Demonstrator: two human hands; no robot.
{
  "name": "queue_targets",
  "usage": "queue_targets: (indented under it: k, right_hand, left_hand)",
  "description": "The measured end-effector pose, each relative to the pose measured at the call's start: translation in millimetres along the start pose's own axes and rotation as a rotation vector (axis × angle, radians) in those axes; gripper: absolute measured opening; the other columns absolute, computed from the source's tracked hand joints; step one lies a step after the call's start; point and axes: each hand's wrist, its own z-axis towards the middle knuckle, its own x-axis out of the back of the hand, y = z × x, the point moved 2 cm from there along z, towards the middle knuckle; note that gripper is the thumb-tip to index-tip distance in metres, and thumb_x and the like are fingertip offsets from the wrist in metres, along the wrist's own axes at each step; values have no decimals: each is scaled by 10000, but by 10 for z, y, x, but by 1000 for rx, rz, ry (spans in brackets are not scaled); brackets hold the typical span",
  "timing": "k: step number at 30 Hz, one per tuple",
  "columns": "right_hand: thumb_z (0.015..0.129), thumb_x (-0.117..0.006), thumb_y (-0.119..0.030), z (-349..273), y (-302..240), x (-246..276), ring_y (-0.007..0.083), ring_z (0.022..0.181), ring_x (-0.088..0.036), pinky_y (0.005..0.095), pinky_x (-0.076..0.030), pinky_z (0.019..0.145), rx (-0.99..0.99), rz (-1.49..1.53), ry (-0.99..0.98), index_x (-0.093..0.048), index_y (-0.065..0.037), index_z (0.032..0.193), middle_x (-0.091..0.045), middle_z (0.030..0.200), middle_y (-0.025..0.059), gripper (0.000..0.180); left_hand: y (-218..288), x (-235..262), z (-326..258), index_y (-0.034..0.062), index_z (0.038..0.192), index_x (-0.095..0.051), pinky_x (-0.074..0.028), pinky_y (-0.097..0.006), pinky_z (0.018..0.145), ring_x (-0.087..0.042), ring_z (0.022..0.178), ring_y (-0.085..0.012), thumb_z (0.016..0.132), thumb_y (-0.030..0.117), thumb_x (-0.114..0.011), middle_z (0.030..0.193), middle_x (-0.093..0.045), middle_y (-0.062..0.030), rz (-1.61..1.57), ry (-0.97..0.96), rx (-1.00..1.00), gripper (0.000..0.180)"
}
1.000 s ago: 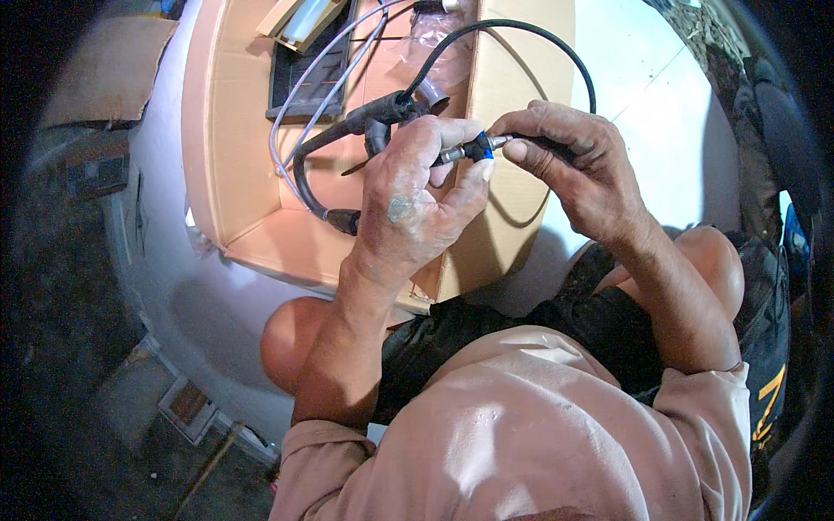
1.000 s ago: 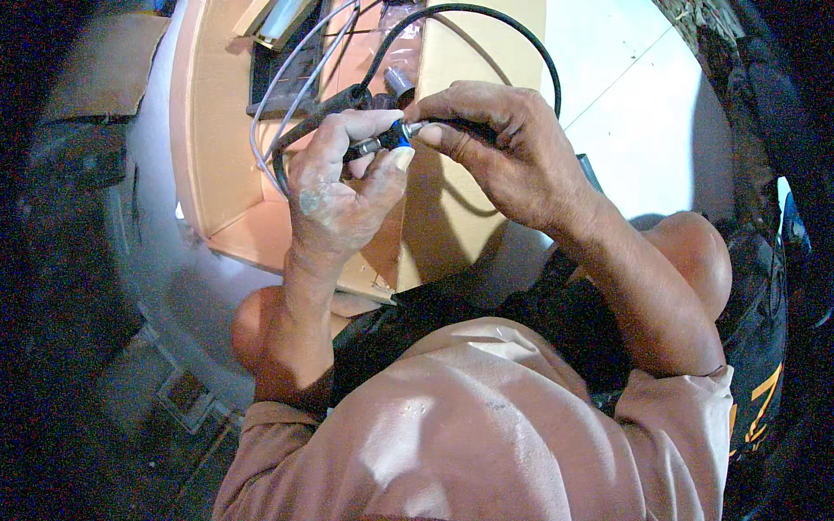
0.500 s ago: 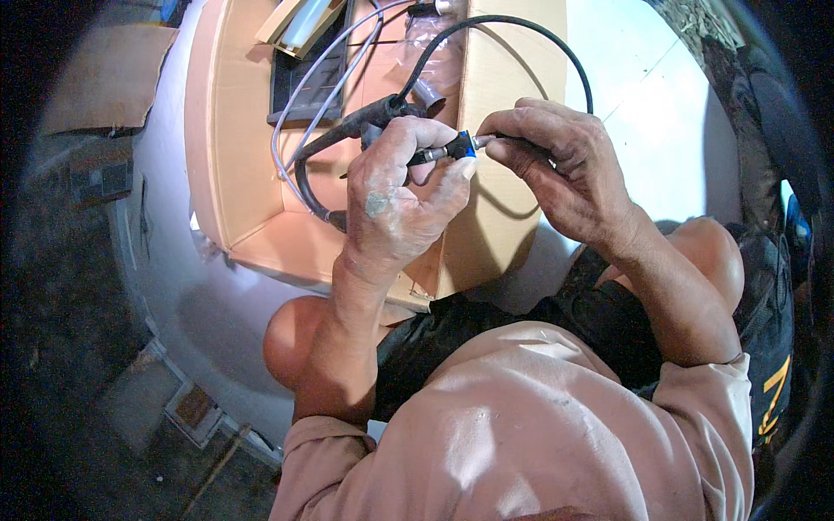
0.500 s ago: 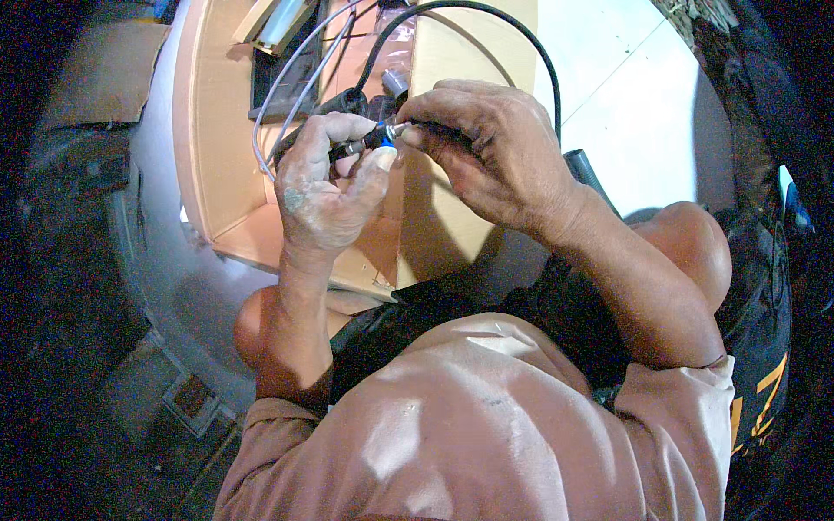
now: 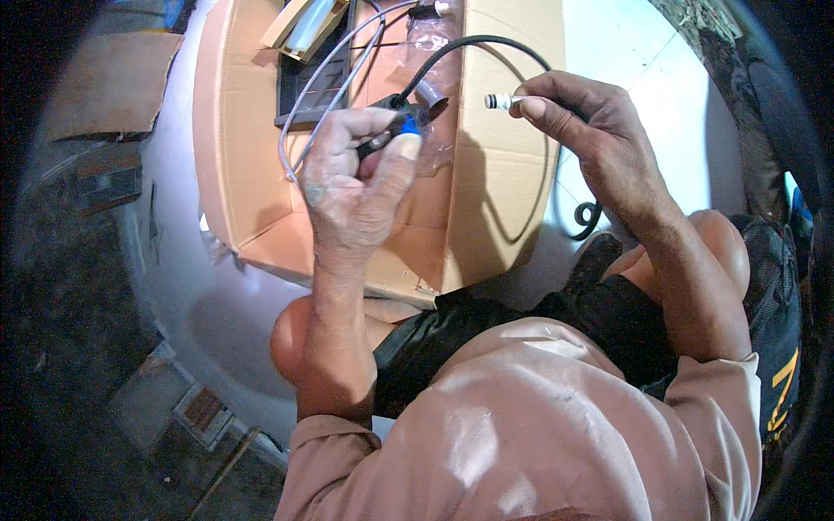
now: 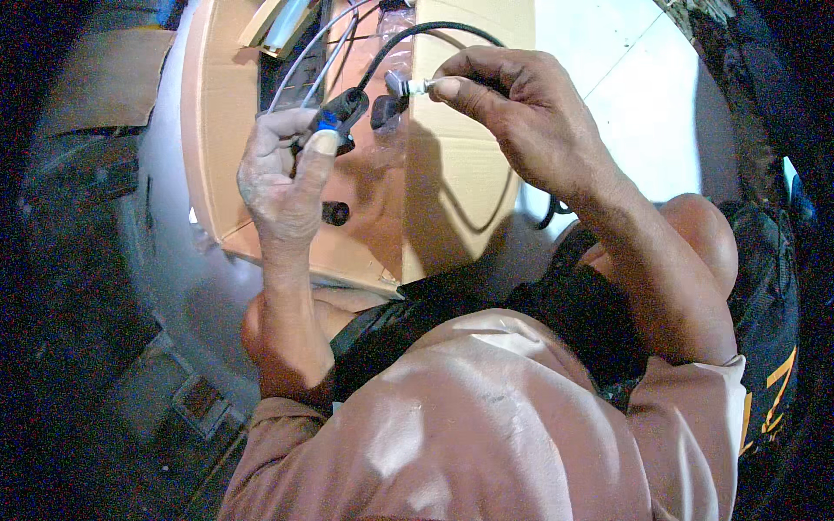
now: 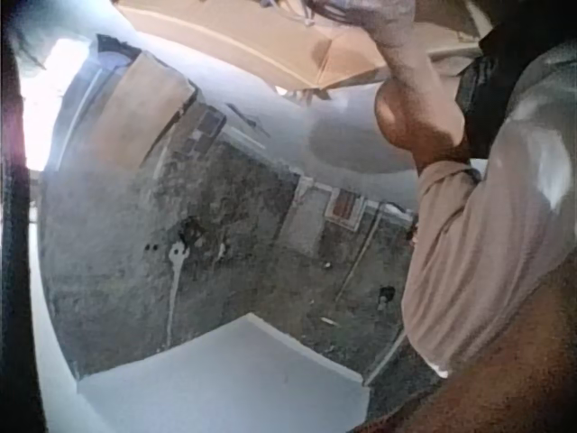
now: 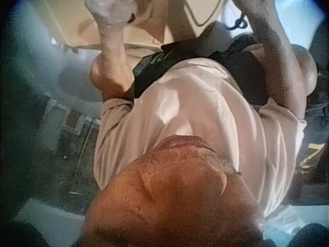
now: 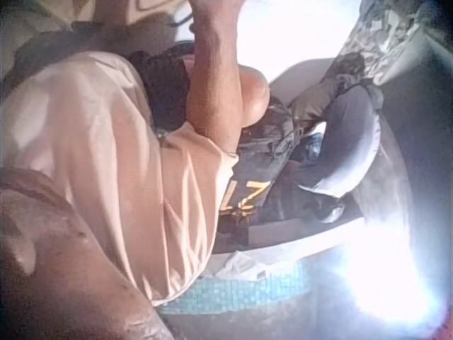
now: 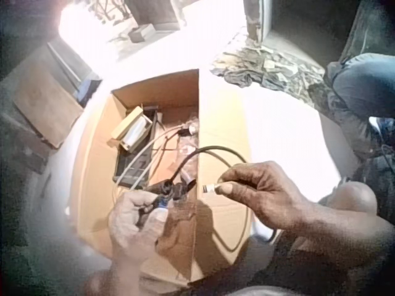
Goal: The person assembles a sink faucet by taking components out of a cardboard box, attaching the spray head and connectors to flexible hoses, and fitting the faucet parts together by hand.
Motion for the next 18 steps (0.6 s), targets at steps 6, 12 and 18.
queue_targets:
  k: [6,12,18]
  right_hand:
    - [964,-698,-204,-112,-59,-112,66,827,-556,229,-451,748,-72,37,-85,-710,-3,1093,-684,904,0,239]
    - [981,-672,-209,-127,-15,-175,38,784,-511,237,-445,705,28,140,-61,-716,1,1090,-637,840,-42,241]
    - [981,-670,-191,-136,-33,-164,50,815,-551,240,-474,743,-30,196,-86,-719,-2,1088,-659,863,-33,223]
  left_hand:
    - [149,-190,-18,5,1149,-620,-498,-203,752,-592,858,-65,908,144,-770,973,-668,-25,-74,-139,-16,316]
    - [59,-157,-57,-6,1146,-621,-515,-245,816,-618,908,-96,921,169,-760,1019,-678,-51,-119,-149,11,316]
    - [-16,-128,-52,-18,1161,-608,-558,-330,897,-677,970,-184,928,265,-750,1057,-687,-120,-100,-171,-45,393]
